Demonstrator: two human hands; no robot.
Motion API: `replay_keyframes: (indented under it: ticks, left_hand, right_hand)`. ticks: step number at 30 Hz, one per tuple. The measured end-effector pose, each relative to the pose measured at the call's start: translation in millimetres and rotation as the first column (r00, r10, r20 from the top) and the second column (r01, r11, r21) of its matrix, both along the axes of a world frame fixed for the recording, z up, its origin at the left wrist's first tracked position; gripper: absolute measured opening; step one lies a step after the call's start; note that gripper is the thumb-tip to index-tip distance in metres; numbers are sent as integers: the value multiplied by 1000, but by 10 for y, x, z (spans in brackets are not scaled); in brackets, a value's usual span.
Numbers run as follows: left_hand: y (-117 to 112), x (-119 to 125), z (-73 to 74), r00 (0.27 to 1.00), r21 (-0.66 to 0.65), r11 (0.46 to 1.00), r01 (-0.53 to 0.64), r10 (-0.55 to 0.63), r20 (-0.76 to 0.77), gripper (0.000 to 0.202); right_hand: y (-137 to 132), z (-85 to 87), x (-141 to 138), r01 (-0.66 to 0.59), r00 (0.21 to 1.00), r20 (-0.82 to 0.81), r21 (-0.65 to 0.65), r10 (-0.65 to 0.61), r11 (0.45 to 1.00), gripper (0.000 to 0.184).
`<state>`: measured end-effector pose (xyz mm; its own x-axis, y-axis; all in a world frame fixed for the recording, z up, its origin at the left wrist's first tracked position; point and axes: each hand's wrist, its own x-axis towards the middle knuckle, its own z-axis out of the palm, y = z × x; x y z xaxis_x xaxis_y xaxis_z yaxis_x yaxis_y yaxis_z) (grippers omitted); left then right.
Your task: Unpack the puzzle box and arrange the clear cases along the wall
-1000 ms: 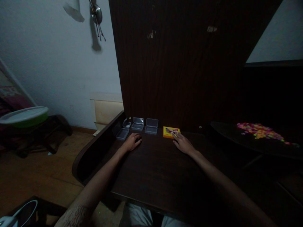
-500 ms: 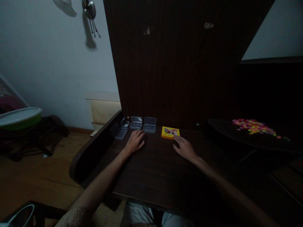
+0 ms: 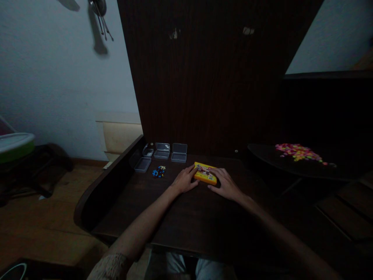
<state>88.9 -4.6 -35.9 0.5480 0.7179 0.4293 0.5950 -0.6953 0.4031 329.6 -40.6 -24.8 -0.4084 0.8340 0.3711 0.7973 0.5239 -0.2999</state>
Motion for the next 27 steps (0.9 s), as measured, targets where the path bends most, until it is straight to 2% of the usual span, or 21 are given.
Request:
replay_keyframes:
  ticks: [3,5,8,11,13,16,18,20,22,24,27]
  left_hand:
    - [-7,-25,-50,996,-12,999,-51,52,76,64]
    - [-21,-46,-72,992,-49,994,-94,98,79,64]
    - [-34,-69,-85,989,-97,986,-134,139,54,61]
    - [-37,-77,-82,986,-113,983,-148,155,57,61]
    - [-38,-81,-78,984,-136,978,-160,169,53,64]
    - [-46,-96,-72,982,-150,973,-177,185,44,66]
    - [-55,-113,-67,985,-133,978,-161,168,43,61]
    - [-64,-131,-57,992,-107,987,-119,124,37,47]
    - [-73,-145,-46,996,-73,994,-82,85,28,34]
    - [-78,-152,-38,997,-44,996,-74,75,23,30]
    - [-77,-155,-41,997,-44,996,-75,76,21,33]
  right_hand:
    - [244,17,53,35,999,13,-150,-34,988,89]
    - [371,44,64,7,1000,10,-242,-4,970,94]
    - [453,147,43,6,1000,16,-300,-1,954,94]
    - [427,291,7,48,999,24,-331,-42,943,86]
    - [396,376,0,58,998,-7,-364,-65,929,73]
    - [381,445,33,0,985,-156,-428,-74,904,49]
    - [397,439,74,-31,940,-308,-501,-144,865,43]
    - [420,392,112,-33,859,-430,-589,-279,807,44]
    - [430,320,140,-20,766,-497,-652,-407,758,36]
    - [419,243,156,-22,693,-541,-676,-476,736,26]
    - [373,170,161,-47,610,-594,-688,-525,724,28]
